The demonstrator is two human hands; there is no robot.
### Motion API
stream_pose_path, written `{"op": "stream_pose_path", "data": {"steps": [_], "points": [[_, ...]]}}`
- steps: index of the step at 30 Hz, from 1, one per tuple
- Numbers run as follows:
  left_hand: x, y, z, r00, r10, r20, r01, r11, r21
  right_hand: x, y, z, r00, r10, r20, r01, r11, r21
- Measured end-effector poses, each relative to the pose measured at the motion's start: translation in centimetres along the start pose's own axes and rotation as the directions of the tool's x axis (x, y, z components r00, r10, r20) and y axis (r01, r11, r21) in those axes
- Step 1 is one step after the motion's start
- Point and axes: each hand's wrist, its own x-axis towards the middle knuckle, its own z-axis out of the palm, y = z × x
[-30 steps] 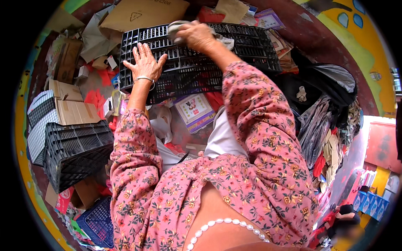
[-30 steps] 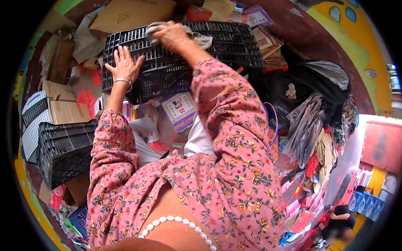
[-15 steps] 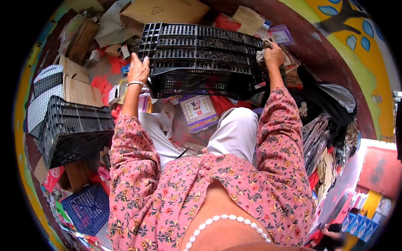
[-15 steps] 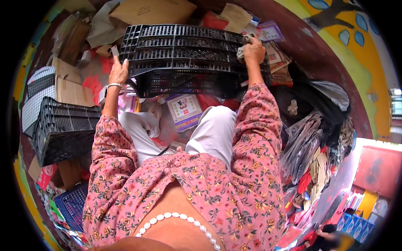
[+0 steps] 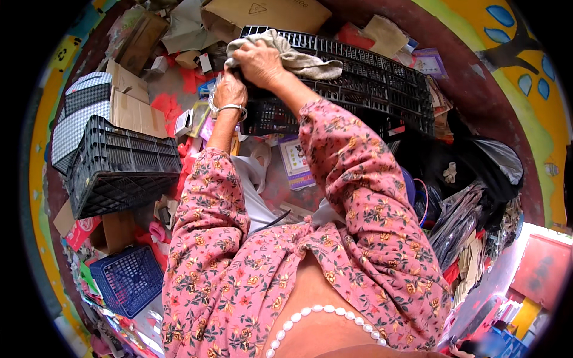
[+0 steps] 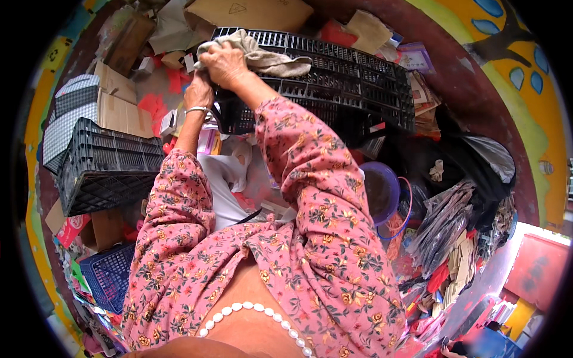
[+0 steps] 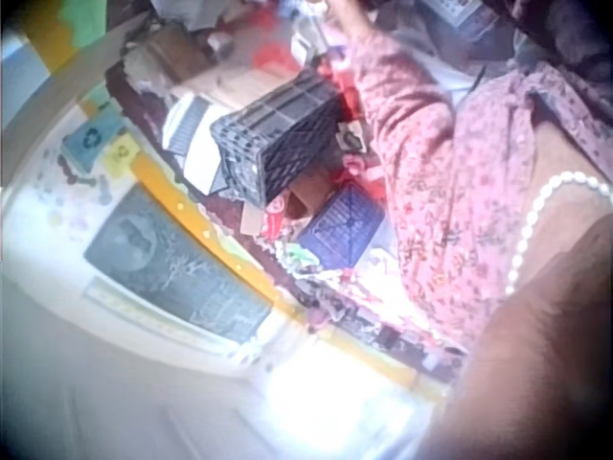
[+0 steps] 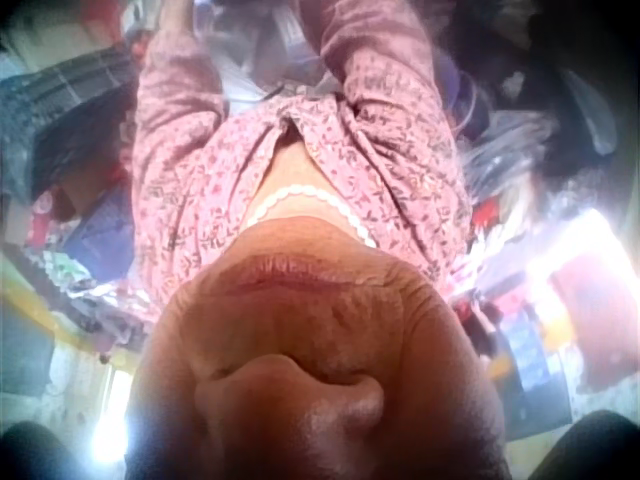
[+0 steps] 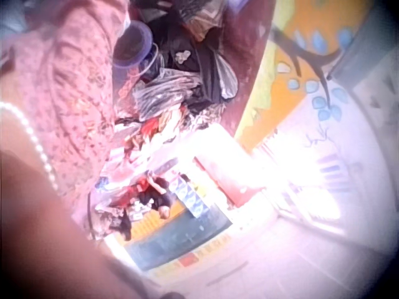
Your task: The person sits on the floor and wipes a black plastic crate with a cloth. They dip the cloth into a purple basin of water, wring it out, and continue wiping the crate's surfaces and edges.
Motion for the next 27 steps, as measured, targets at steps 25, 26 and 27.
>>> {"op": "stream_pose_path", "data": {"steps": [25, 26, 27], "points": [[5.3, -3.7, 1.6, 0.934, 0.095, 0.345, 0.270, 0.445, -0.854, -5.5, -4.6, -4.6, 0.982, 0.113, 0.151, -0.098, 0.990, -0.104], [5.3, -3.7, 2.0, 0.936, 0.146, 0.321, 0.217, 0.477, -0.851, -5.3, -4.6, -4.6, 0.979, 0.109, 0.170, -0.089, 0.989, -0.122], [5.4, -4.0, 2.5, 0.938, 0.188, 0.290, 0.164, 0.498, -0.852, -5.0, -4.1, -5.5, 0.964, 0.120, 0.237, -0.085, 0.984, -0.155]]}}
